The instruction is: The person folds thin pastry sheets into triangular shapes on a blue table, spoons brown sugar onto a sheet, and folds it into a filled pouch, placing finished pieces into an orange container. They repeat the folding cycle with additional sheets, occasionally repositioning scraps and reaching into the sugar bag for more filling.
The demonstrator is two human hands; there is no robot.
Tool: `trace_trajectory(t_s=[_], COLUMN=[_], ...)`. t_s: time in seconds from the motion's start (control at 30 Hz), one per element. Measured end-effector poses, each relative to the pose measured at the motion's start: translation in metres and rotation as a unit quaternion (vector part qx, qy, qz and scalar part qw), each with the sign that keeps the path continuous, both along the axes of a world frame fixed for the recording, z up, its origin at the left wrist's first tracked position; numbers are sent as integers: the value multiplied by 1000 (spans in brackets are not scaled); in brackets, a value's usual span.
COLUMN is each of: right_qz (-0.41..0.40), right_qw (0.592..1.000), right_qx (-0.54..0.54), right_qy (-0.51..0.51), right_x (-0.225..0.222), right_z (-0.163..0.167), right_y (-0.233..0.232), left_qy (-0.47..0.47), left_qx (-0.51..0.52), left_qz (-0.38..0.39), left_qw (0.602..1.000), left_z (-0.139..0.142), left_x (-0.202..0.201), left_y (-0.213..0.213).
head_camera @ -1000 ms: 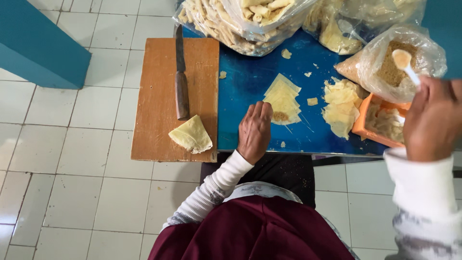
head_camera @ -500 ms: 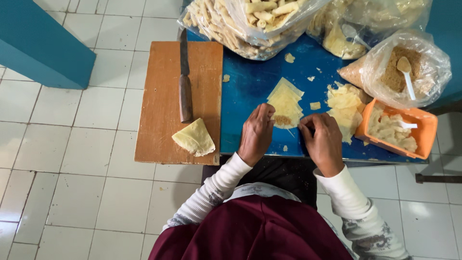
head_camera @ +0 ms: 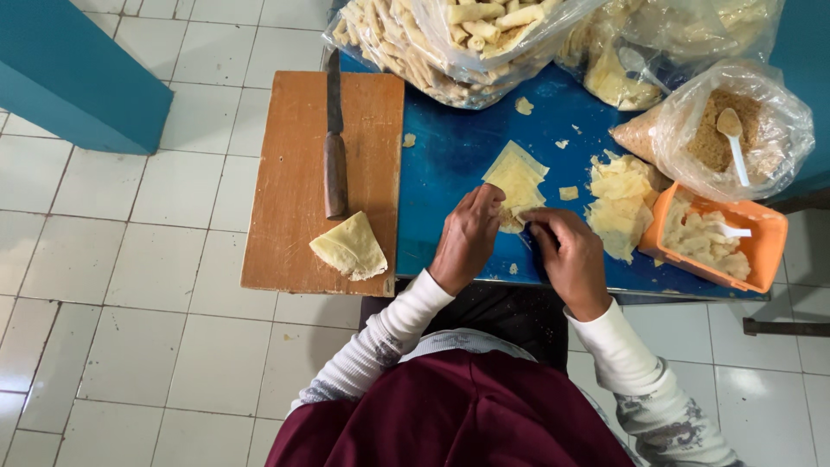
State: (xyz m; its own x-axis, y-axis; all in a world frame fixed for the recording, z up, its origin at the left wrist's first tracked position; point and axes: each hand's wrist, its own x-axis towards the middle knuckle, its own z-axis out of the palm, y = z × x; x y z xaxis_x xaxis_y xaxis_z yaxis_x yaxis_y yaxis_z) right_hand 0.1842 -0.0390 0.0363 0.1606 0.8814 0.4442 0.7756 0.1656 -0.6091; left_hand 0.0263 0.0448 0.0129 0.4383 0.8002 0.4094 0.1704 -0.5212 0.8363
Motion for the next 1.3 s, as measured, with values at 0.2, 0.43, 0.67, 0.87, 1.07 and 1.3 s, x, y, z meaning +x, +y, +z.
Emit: trace_trajectory(t_s=[0.2,0.43,0.67,0.87,1.07,1.3], right_qz=[28,18,-3,23,55,71], right_qw=[991,998,995,991,985,987], right_qx=[31,-49,3,30,54,26], right_qy=[-127,-23,-100,-132,-155,-142], right_x=[6,15,11,7,7,13], right_z=[-5,-3,-5,-11,-6,-2], right_y=[4,18,34,32,25,31], left_qy=[27,60,98,103,69,39], left_qx=[47,79,157,137,129,101], left_qz=[-33,-45,27,22,-30,-59], left_qw=[998,994,982,985,989,992], left_z=[2,-3,-4,1,6,13], left_x=[-4,-1,11,15,5,3], left_y=[2,4,18,21,15,21])
